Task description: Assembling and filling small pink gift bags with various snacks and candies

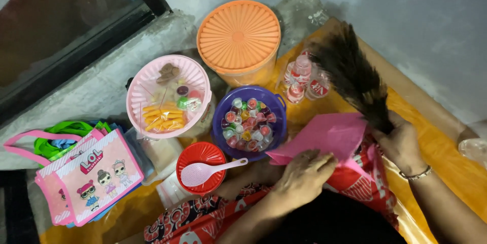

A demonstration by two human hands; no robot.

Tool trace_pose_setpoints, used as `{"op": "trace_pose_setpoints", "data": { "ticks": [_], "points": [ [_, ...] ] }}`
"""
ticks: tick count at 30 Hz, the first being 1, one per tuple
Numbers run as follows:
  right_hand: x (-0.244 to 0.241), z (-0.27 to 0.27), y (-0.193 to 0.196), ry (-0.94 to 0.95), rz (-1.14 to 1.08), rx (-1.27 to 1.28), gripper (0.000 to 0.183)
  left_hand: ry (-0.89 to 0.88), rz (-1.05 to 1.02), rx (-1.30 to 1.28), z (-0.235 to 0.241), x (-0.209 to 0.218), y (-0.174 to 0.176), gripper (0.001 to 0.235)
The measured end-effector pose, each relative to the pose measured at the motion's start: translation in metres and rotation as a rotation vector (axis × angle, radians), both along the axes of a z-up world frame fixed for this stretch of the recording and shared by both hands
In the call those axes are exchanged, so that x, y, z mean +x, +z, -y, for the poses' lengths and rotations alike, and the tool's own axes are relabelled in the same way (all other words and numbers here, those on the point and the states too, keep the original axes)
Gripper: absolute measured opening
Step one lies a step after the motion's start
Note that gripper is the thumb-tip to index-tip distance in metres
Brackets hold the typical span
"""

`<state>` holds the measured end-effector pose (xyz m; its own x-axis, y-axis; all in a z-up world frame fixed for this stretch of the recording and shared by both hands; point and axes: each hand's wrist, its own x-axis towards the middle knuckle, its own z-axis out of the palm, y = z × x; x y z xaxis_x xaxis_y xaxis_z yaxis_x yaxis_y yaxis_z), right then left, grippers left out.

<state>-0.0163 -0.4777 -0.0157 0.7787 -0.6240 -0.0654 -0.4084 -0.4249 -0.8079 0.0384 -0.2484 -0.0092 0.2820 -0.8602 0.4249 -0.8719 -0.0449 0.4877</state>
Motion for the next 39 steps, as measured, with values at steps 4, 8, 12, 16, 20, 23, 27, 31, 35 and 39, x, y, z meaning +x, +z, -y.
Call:
{"op": "trace_pose_setpoints", "data": {
  "ticks": [4, 8, 12, 16, 20, 23, 27, 31, 35, 39],
  "points": [
    [-0.001, 0.007, -0.015, 0.000, 0.003, -0.034, 0.017, 0.158, 0.141, -0.168, -0.009, 0.006, 0.026, 0.036],
    [0.012, -0.015, 0.021, 0.070, -0.105, -0.114, 0.024, 0.174, 0.152, -0.178, -0.003, 0.010, 0.031, 0.026],
    [0.028, -0.048, 0.063, 0.056, -0.380, 0.014, 0.049, 0.183, 0.159, -0.125, -0.001, 0.015, 0.030, 0.032],
    [0.027, -0.042, 0.052, 0.135, -0.410, -0.133, 0.048, 0.194, 0.190, -0.159, -0.003, 0.019, 0.036, 0.032],
    [0.016, -0.032, 0.059, 0.109, -0.536, -0.258, 0.057, 0.221, 0.217, -0.166, -0.006, 0.017, 0.040, 0.031],
    [0.012, -0.036, 0.051, 0.016, -0.389, 0.063, 0.038, 0.188, 0.218, -0.235, -0.002, 0.013, 0.034, 0.023],
    [0.018, -0.041, 0.017, -0.055, -0.005, 0.521, 0.024, 0.110, 0.221, -0.198, -0.001, 0.004, 0.033, 0.027],
    [0.025, -0.046, 0.027, 0.088, 0.196, 0.377, 0.029, 0.151, 0.362, -0.296, -0.008, -0.004, 0.052, 0.023],
    [0.025, -0.036, 0.037, 0.195, 0.127, 0.252, 0.043, 0.071, 0.284, -0.319, -0.004, -0.016, 0.029, 0.017],
    [0.015, -0.028, 0.020, 0.149, -0.056, 0.179, 0.025, -0.065, 0.090, 0.015, 0.011, -0.017, -0.018, 0.022]
  ]
}}
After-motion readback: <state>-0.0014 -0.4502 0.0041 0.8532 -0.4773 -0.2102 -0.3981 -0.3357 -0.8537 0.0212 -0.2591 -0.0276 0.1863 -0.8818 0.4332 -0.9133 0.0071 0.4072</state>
